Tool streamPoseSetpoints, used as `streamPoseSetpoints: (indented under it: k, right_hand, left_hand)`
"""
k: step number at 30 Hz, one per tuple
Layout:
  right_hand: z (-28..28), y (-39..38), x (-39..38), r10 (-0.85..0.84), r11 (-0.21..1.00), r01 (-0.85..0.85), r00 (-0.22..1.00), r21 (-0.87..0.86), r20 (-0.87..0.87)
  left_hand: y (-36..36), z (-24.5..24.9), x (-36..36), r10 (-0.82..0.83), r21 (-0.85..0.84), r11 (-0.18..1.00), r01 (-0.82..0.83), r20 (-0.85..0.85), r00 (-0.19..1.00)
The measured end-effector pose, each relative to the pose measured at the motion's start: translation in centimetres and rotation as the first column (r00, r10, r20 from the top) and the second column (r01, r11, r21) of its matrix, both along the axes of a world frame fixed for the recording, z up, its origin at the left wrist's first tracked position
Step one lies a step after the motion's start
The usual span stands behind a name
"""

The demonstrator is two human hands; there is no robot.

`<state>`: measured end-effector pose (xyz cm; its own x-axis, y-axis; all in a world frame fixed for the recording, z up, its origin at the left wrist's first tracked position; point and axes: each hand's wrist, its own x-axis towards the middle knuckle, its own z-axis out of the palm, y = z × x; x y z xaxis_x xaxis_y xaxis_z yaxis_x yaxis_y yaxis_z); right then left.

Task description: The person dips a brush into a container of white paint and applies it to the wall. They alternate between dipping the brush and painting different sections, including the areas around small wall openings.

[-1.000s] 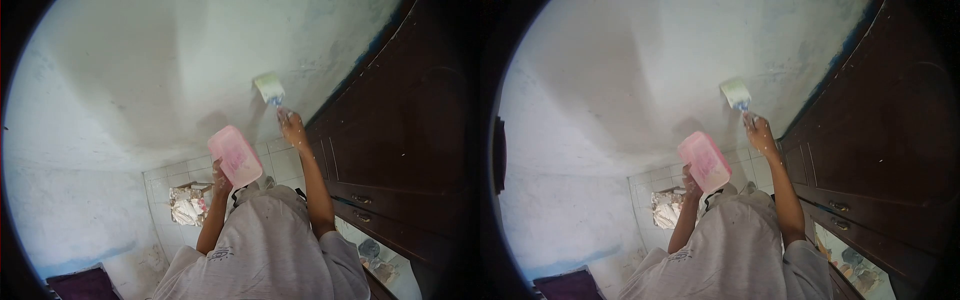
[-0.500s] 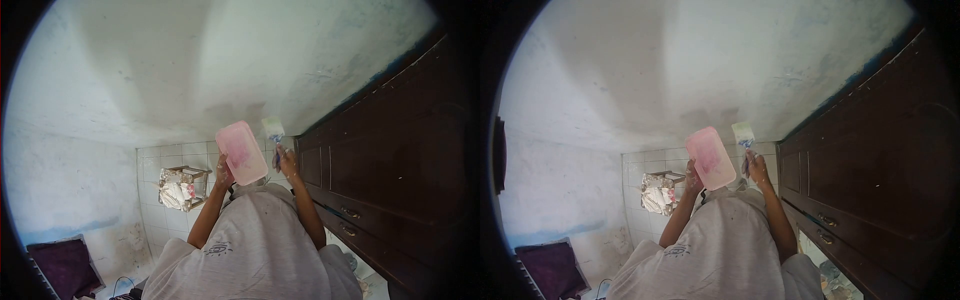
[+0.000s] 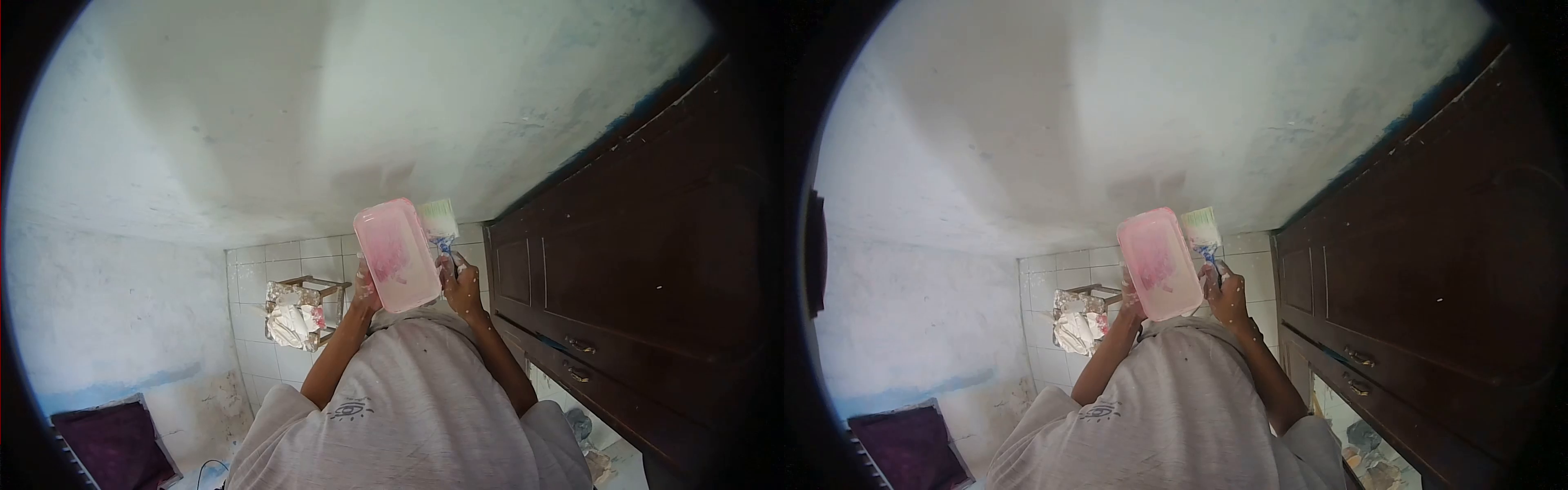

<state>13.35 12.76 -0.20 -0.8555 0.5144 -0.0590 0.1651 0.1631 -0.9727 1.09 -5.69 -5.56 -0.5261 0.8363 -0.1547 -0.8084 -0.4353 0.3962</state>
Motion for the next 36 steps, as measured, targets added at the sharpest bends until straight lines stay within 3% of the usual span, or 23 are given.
streamPoseSetpoints:
  k: [1,4,5,6,9,10,12,15,18,19,21,22,24,26,29,31,36]
  right_hand:
    - [0.6,-0.4,-0.2,0.0,0.998,-0.002,1.0,-0.067,-0.028]
    - [1.6,-1.3,-0.7,-0.046,0.998,0.04,0.993,-0.05,-0.109]
    - [2.5,-1.4,-0.5,-0.06,0.996,0.06,0.998,-0.073,0.014]
    - [2.9,-1.6,-0.4,-0.063,0.995,0.063,0.998,-0.071,0.009]
    - [5.2,-2.4,-1.0,-0.042,0.978,0.034,0.999,0.204,0.032]
    - [5.4,-2.7,-1.2,-0.039,0.978,0.031,0.999,0.205,0.032]
    - [5.8,-3.5,-1.6,0.059,0.898,-0.037,0.997,0.439,-0.039]
    - [9.1,-5.6,-2.8,0.186,0.82,-0.132,0.982,0.558,-0.042]
    - [11.8,-9.2,-4.3,0.161,0.817,-0.168,0.985,0.551,0.06]
    - [12.1,-10.3,-4.7,0.144,0.829,-0.225,0.971,0.512,0.193]
    - [12.5,-12.2,-5.9,0.121,0.842,-0.221,0.966,0.492,0.227]
    - [12.6,-13.1,-6.7,0.097,0.854,-0.209,0.964,0.476,0.248]
    - [12.4,-15.0,-8.1,0.064,0.864,-0.162,0.974,0.476,0.216]
    - [11.9,-16.5,-8.5,0.023,0.873,-0.11,0.983,0.475,0.184]
    - [11.2,-17.6,-8.0,0.1,0.849,-0.214,0.963,0.484,0.251]
    - [11.4,-17.7,-7.2,0.257,0.799,-0.354,0.932,0.487,0.255]
    - [13.6,-19.5,-7.8,0.094,0.856,-0.188,0.972,0.482,0.213]
  left_hand:
    - [-0.4,-0.3,-0.3,0.004,0.001,1.0,-0.004,0.0,1.0]
    - [-0.7,1.7,-1.1,0.06,-0.077,0.995,-0.058,0.021,0.998]
    - [-0.8,2.4,-1.5,0.087,-0.116,0.99,-0.083,0.026,0.996]
    - [-1.0,3.1,-2.0,0.114,-0.152,0.982,-0.108,0.03,0.993]
    - [-2.2,6.0,-3.2,0.113,-0.18,0.976,-0.122,-0.059,0.992]
    - [-2.7,6.0,-3.7,0.117,-0.179,0.976,-0.125,-0.058,0.991]
    - [-4.1,5.8,-4.5,0.138,-0.19,0.972,-0.135,0.004,0.99]
    - [-7.0,1.3,-5.4,0.178,-0.155,0.97,-0.186,-0.064,0.982]
    - [-8.4,1.7,-5.6,0.14,-0.063,0.987,-0.146,-0.09,0.986]
    - [-8.7,2.6,-5.7,0.138,-0.063,0.988,-0.143,-0.081,0.987]
    - [-8.3,6.6,-5.9,0.035,-0.056,0.998,-0.041,-0.109,0.993]
    - [-8.7,5.8,-5.9,0.028,-0.055,0.998,-0.034,-0.109,0.994]
    - [-9.2,5.5,-6.2,-0.028,-0.197,0.98,-0.001,-0.14,0.99]
    - [-10.2,4.8,-7.3,-0.021,-0.183,0.983,-0.02,-0.217,0.976]
    - [-11.8,3.5,-9.4,-0.086,-0.151,0.987,0.046,-0.267,0.96]
    - [-12.5,5.3,-10.2,-0.08,-0.007,0.997,0.08,-0.151,0.985]
    - [-14.1,4.0,-9.9,-0.043,-0.079,0.997,0.027,-0.212,0.976]
